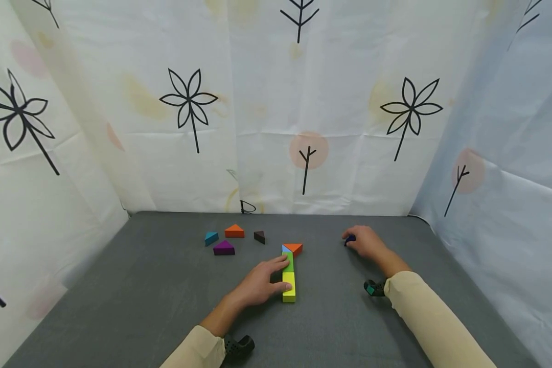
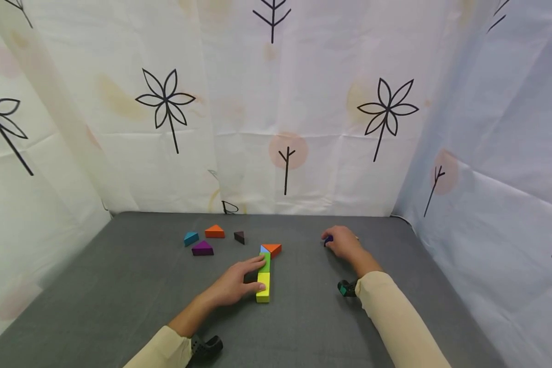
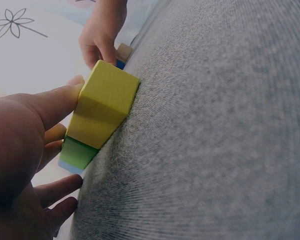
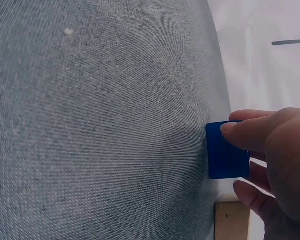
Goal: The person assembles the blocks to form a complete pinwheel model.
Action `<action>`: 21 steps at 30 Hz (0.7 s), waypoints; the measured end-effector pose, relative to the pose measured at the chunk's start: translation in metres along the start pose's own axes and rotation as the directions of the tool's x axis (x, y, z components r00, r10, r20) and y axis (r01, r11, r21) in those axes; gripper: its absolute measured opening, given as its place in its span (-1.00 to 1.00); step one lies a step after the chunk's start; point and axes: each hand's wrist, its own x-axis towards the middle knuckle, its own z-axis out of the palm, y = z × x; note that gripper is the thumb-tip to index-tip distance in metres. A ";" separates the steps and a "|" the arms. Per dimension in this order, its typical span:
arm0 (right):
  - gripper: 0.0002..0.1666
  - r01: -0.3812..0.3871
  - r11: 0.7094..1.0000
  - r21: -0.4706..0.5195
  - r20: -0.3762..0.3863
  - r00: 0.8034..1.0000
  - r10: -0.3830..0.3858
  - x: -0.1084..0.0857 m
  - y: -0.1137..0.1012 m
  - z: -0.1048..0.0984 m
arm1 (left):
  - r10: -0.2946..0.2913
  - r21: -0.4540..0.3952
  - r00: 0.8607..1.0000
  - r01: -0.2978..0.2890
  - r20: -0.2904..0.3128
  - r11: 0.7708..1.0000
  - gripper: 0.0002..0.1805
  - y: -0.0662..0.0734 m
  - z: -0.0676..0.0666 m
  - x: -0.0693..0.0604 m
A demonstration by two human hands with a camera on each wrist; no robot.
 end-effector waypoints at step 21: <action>-0.70 -0.042 0.989 0.141 -0.042 0.998 0.048 0.016 -0.025 0.000 | -0.012 0.001 1.000 0.012 0.010 1.000 -0.28 0.002 0.000 0.000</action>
